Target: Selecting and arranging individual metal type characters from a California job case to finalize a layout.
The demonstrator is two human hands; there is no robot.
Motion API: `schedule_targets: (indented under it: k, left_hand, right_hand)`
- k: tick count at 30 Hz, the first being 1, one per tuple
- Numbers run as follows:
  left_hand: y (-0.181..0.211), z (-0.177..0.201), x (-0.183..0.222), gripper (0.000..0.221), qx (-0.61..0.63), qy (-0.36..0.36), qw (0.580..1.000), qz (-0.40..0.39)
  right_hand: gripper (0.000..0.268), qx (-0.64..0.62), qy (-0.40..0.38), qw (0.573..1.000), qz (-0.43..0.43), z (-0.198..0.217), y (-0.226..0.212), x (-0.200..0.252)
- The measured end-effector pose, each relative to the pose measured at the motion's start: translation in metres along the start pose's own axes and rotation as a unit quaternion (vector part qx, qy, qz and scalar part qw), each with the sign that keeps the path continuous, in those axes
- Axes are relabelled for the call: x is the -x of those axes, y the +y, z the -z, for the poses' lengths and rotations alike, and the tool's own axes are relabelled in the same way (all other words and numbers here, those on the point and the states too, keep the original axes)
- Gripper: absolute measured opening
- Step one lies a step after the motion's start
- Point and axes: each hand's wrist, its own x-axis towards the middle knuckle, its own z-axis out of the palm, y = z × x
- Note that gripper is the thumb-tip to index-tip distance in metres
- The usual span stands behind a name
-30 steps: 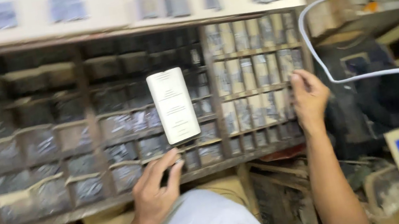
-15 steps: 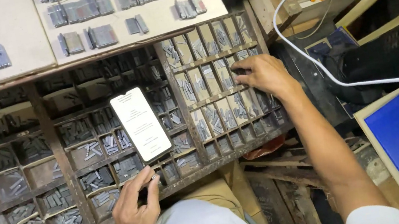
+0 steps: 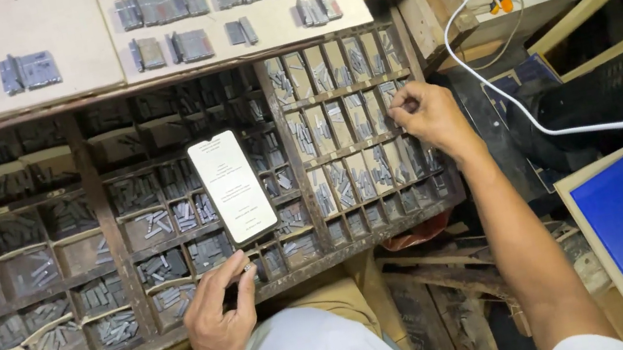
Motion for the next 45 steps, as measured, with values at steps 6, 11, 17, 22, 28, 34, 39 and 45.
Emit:
schedule_targets:
  k: [6, 11, 17, 22, 28, 34, 39, 45]
  left_hand:
    - [-0.003, -0.002, 0.001, 0.031, 0.006, -0.004, 1.0, -0.019]
    - [0.011, -0.001, -0.007, 0.019, 0.001, 0.04, 0.999, 0.022]
    - [0.009, 0.002, -0.003, 0.031, 0.061, -0.008, 0.997, 0.045]
    - [-0.002, -0.003, 0.005, 0.031, 0.065, 0.001, 0.996, 0.058]
    - [0.021, 0.005, -0.028, 0.029, 0.091, 0.009, 0.995, 0.027]
    - [0.058, -0.011, -0.064, 0.022, 0.157, 0.006, 0.986, 0.05]
    - [0.068, -0.024, -0.068, 0.025, 0.181, -0.009, 0.983, 0.036]
    - [0.07, -0.029, -0.07, 0.026, 0.151, 0.012, 0.988, 0.009]
  right_hand:
    - [0.018, 0.161, -0.055, 0.978, 0.118, -0.021, -0.003, -0.012]
    - [0.018, 0.239, -0.012, 0.958, 0.16, -0.048, 0.05, -0.034]
    - [0.041, 0.238, -0.058, 0.969, 0.039, -0.038, -0.005, -0.019]
    - [0.033, 0.283, -0.125, 0.948, -0.074, -0.039, -0.028, -0.01]
    - [0.018, 0.08, 0.134, 0.988, 0.01, -0.043, 0.003, 0.023]
    - [0.024, -0.513, 0.05, 0.856, -0.04, -0.092, -0.032, 0.095]
    - [0.019, -0.541, 0.035, 0.84, -0.037, -0.101, -0.069, 0.121]
    - [0.019, -0.455, 0.07, 0.888, -0.016, -0.107, -0.098, 0.135]
